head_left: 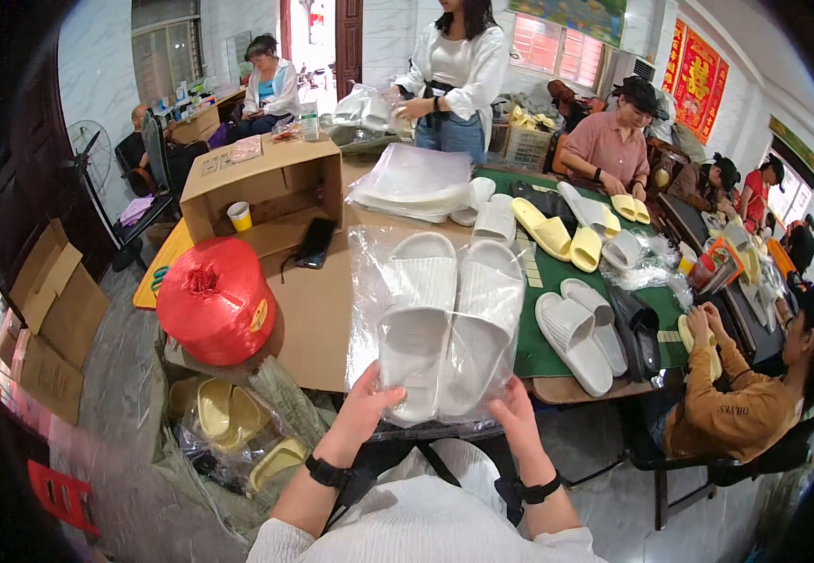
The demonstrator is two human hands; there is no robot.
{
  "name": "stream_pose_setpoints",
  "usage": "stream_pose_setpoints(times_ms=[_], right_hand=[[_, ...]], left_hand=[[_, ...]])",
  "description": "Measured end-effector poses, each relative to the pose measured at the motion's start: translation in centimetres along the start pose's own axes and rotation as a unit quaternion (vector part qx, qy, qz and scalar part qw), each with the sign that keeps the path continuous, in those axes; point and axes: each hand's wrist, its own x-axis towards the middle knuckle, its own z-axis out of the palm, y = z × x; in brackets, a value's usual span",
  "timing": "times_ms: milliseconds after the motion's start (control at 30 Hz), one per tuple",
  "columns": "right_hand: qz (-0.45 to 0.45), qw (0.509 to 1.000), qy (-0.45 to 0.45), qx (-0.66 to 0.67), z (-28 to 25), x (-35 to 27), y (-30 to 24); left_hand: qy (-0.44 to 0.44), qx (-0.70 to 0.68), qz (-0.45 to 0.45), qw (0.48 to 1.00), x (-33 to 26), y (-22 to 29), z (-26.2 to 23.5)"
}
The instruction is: Packing pairs of sandals into plastic bags in a shoe manufacturing environment.
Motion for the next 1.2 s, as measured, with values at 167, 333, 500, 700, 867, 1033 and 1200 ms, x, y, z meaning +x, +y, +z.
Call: stream_pose_setpoints(times_ms=[167, 333, 500, 700, 867, 1033, 1200], right_hand=[[0.07, 0.993, -0.066, 0.071, 1.4, -1.5, -2.7], [0.039, 0.999, -0.006, 0.035, 2.8, -1.7, -3.6], [0.013, 1.0, 0.017, -0.002, 5.6, -2.7, -2.9], [0.067, 0.997, -0.044, -0.005, 3.4, -4.1, 0.1], [-0.023, 0.963, -0.171, -0.208, 2.5, -3.3, 0.8], [-0.079, 0.951, -0.128, -0.271, 3.3, -1.7, -2.1], [-0.076, 0.926, -0.056, -0.367, 1.7, -0.9, -0.5]], left_hand=[[-0.012, -0.012, 0.019, 1.0, -1.7, 1.0, 0.8], [-0.029, 0.028, 0.053, 0.998, -2.2, 0.8, 1.2], [-0.027, 0.011, 0.042, 0.999, -2.7, -2.5, 1.4], [-0.03, 0.015, 0.002, 0.999, -4.0, -2.9, 1.7], [-0.002, 0.06, 0.027, 0.998, -7.4, -1.8, -1.7], [0.092, 0.189, 0.049, 0.976, -14.1, 1.6, -7.2], [0.279, 0.285, 0.129, 0.908, -22.5, 4.6, -13.7]])
